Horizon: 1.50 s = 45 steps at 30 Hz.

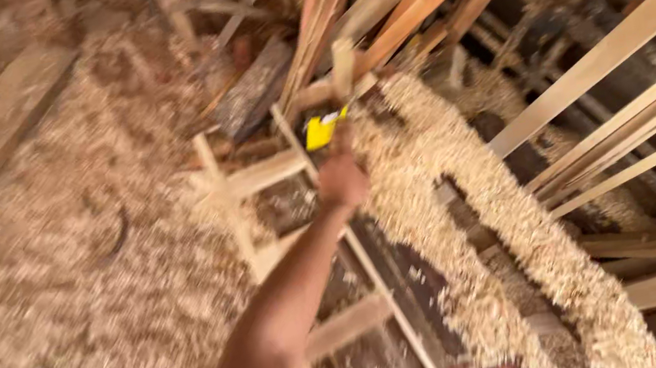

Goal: The person hammers nails into a slatted wooden frame laid across a sawdust-covered workbench, positioning nails by hand and driving them with a claw hammer. Afterwards the person uses an electric planer to smooth the surface of the assembled frame.

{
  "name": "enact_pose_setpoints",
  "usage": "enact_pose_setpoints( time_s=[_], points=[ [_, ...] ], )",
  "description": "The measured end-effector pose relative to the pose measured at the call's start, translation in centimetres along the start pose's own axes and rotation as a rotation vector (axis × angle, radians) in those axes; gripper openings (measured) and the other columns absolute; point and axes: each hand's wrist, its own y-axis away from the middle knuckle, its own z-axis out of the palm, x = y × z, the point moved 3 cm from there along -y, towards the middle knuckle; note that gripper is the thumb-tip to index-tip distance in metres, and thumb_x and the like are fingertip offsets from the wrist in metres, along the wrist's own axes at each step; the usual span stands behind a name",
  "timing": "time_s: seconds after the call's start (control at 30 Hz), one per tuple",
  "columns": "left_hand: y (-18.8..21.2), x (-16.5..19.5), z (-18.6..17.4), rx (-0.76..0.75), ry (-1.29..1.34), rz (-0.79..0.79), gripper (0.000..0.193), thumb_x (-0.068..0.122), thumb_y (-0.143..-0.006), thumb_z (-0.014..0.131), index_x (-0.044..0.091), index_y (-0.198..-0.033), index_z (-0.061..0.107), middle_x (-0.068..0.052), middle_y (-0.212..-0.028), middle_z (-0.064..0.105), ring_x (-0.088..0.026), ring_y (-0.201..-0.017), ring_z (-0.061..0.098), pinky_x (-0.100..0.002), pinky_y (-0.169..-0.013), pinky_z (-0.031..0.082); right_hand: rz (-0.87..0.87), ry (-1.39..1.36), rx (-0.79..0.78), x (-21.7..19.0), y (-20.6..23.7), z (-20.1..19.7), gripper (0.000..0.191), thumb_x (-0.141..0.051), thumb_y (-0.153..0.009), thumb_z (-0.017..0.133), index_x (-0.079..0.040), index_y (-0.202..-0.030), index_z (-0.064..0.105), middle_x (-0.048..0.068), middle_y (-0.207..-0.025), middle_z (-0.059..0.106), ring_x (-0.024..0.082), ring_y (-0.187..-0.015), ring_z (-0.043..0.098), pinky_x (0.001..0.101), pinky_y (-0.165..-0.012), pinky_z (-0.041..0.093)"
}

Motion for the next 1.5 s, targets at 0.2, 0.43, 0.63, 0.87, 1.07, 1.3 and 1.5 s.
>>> enact_pose_setpoints(
  time_s=[0.2, 0.43, 0.63, 0.87, 1.07, 1.3, 1.5],
  points=[
    [-10.1, -4.3, 3.6, -0.076, -0.112, -0.159, 0.031, 0.021, -0.088, 0.065, 0.010, -0.116, 0.060, -0.013, -0.083, 0.067, -0.035, -0.080, 0.069, -0.050, -0.068, 0.057, 0.247, 0.010, 0.066, 0.3, -5.8, -0.4, 0.032, -0.017, -0.091, 0.074, -0.007, -0.120, 0.067, 0.009, -0.106, 0.075, 0.018, -0.094, 0.075, 0.0335, -0.080, 0.061],
    [2.4, 2.4, 0.9, 0.349, 0.043, 0.414, 0.012, 0.020, -0.088, 0.071, 0.012, -0.097, 0.070, -0.013, -0.096, 0.070, -0.037, -0.091, 0.068, -0.050, -0.076, 0.054, 0.249, -0.088, 0.221, 6.2, 7.3, -7.7, 0.035, -0.018, -0.091, 0.074, -0.009, -0.124, 0.065, 0.007, -0.114, 0.072, 0.019, -0.099, 0.073, 0.0349, -0.082, 0.060],
    [22.9, 15.2, -3.3, -0.114, 0.328, 0.658, 0.007, 0.002, -0.101, 0.068, 0.009, -0.102, 0.068, -0.007, -0.094, 0.066, -0.021, -0.081, 0.065, -0.034, -0.069, 0.050, -0.095, -0.113, 0.525, 6.0, 19.6, -14.7, 0.037, -0.009, -0.092, 0.073, -0.006, -0.127, 0.063, 0.014, -0.115, 0.063, 0.026, -0.089, 0.065, 0.0407, -0.080, 0.055],
    [51.7, 31.4, -6.9, -0.562, 0.579, 0.937, 0.005, 0.008, -0.096, 0.067, 0.010, -0.094, 0.071, -0.003, -0.082, 0.068, -0.016, -0.063, 0.062, -0.032, -0.051, 0.051, 0.017, -0.130, 0.857, 12.8, 41.3, -22.7, 0.060, -0.010, -0.087, 0.075, -0.014, -0.143, 0.053, 0.014, -0.129, 0.052, 0.023, -0.101, 0.063, 0.0360, -0.083, 0.058],
    [75.1, 39.8, -15.9, -0.731, 0.766, 1.255, 0.004, 0.005, -0.086, 0.069, 0.009, -0.086, 0.071, -0.006, -0.082, 0.068, -0.027, -0.066, 0.068, -0.039, -0.056, 0.051, 0.017, -0.083, 1.182, 21.6, 62.7, -25.0, 0.076, -0.011, -0.076, 0.085, -0.018, -0.144, 0.051, 0.017, -0.145, 0.042, 0.029, -0.115, 0.056, 0.0414, -0.091, 0.053],
    [99.8, 45.0, -22.1, -1.152, 0.874, 1.729, 0.011, 0.005, -0.080, 0.070, 0.010, -0.090, 0.071, -0.006, -0.082, 0.068, -0.029, -0.070, 0.070, -0.040, -0.059, 0.054, 0.384, -0.018, 1.312, 30.8, 84.5, -23.0, 0.049, -0.010, -0.073, 0.084, -0.018, -0.120, 0.071, 0.017, -0.147, 0.044, 0.027, -0.105, 0.062, 0.0403, -0.093, 0.055],
    [117.7, 44.1, -24.5, -1.481, 0.905, 2.088, 0.014, 0.004, -0.080, 0.071, 0.010, -0.092, 0.071, -0.006, -0.086, 0.067, -0.032, -0.072, 0.068, -0.043, -0.059, 0.053, 0.727, 0.149, 1.543, 35.9, 98.9, -16.3, 0.033, -0.010, -0.068, 0.083, -0.016, -0.098, 0.072, 0.015, -0.141, 0.050, 0.030, -0.104, 0.063, 0.0396, -0.084, 0.056]
  ],
)
